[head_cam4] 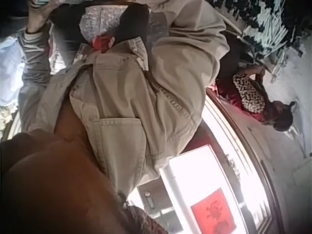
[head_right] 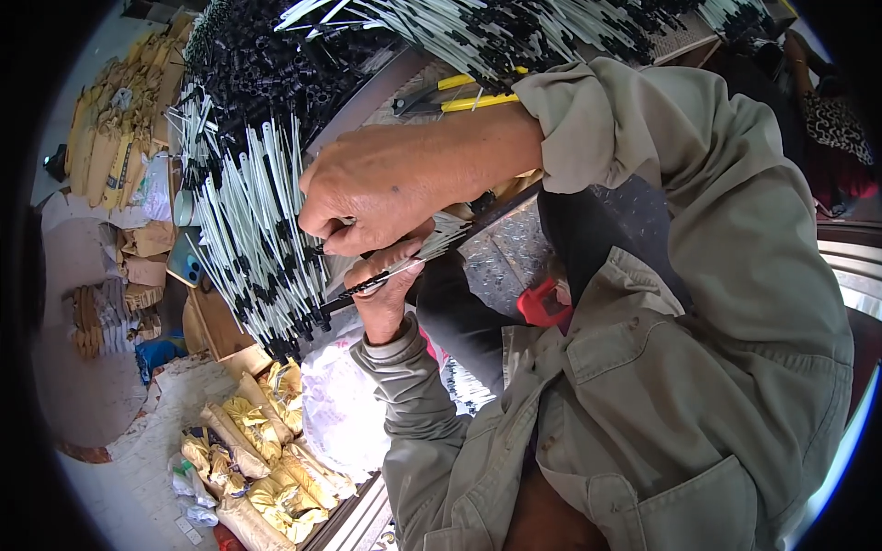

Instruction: Assembling zipper components onto strips and securing them using pliers in a factory setting.

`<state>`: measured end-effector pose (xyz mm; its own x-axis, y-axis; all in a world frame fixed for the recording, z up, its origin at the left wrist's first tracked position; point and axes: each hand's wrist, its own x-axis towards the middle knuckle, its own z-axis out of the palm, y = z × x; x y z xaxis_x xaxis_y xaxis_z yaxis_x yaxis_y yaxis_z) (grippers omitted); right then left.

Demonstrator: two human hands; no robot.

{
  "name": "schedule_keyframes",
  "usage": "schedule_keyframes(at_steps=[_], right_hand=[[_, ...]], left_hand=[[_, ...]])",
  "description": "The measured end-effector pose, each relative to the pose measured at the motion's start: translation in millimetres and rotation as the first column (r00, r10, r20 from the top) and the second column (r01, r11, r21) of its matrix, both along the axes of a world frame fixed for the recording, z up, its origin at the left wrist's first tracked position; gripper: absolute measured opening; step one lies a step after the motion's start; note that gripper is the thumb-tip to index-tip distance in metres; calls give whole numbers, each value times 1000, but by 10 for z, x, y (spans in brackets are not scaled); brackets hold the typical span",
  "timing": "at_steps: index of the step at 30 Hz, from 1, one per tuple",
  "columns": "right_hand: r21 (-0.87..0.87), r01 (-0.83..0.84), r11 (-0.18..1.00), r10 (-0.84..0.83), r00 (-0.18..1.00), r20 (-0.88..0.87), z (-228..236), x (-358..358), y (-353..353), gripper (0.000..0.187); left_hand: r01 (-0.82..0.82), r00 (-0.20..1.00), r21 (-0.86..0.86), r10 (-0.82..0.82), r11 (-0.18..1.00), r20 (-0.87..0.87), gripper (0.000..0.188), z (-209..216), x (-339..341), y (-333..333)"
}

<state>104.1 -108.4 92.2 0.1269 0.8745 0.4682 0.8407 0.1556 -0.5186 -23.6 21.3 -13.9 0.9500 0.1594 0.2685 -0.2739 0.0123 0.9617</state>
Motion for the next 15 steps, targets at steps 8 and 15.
schedule_keyframes(at_steps=[8,15], right_hand=[[151,20,988,-12,998,-55,-128,-4,92,17],[36,-73,997,75,996,-49,-85,57,97,17]], left_hand=[[32,993,288,-63,957,100,18,-86,35,117],[134,986,156,-147,979,78,18,-54,61,102]])
